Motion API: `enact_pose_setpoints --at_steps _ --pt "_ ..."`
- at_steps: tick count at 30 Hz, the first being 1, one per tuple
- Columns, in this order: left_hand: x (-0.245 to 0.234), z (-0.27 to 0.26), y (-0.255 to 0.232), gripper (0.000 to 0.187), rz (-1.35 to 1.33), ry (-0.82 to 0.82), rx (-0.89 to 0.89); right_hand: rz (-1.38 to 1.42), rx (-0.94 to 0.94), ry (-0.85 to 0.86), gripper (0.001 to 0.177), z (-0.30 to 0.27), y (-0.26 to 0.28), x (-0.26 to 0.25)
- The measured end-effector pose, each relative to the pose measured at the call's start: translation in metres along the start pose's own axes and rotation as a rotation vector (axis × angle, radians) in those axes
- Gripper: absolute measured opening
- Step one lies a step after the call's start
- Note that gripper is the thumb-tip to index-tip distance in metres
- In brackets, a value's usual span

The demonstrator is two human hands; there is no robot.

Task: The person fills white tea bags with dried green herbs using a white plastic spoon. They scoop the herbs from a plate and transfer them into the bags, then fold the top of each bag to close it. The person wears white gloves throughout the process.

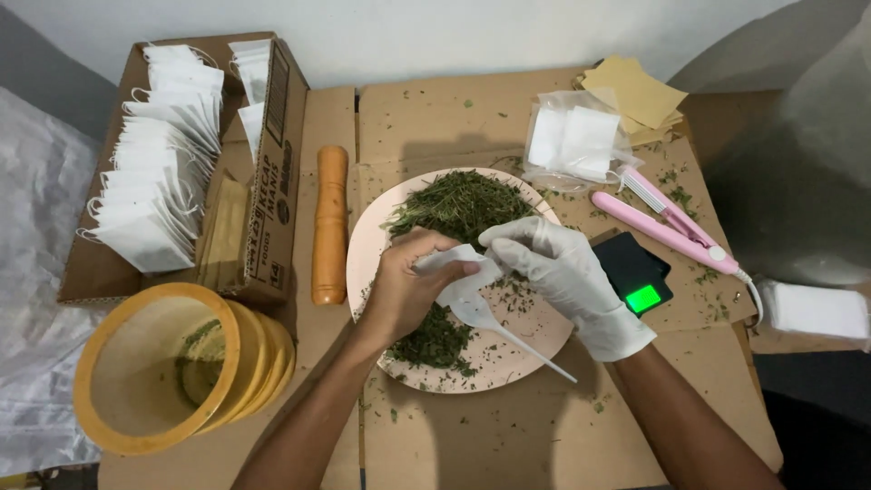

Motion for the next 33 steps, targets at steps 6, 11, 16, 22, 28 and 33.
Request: enact_pose_setpoints --at_steps 6,11,16,22,28,33 --pt "-0.001 0.002 0.012 0.005 0.034 0.034 -0.003 0.022 -0.207 0.027 0.012 0.008 0.004 -0.01" --pt "-0.003 0.002 0.014 0.006 0.023 0.043 -0.002 0.018 -0.26 0.053 0.006 0.002 0.005 -0.013" --pt "-0.005 0.004 0.009 0.009 0.018 0.046 0.018 0.022 -0.3 0.137 0.007 0.002 -0.007 -0.015" --pt "-0.002 0.004 0.021 0.011 0.088 0.075 0.086 -0.015 -0.237 0.213 0.014 0.004 -0.016 -0.014" --pt "0.001 0.0 0.017 0.011 0.174 0.082 0.122 -0.05 -0.086 0.328 0.033 0.001 0.005 -0.003" --pt "0.003 0.0 0.001 0.03 0.203 0.056 0.107 0.012 0.041 0.227 0.055 -0.006 0.008 0.012"
Point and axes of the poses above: each hand's wrist, its own z-axis towards the middle knuckle, its own x-axis out of the palm, y = z × x, the point moved 3 cm from there along z, towards the middle knuckle, and after that the axes turned 11 degrees about -x, right-handed, at the moved point
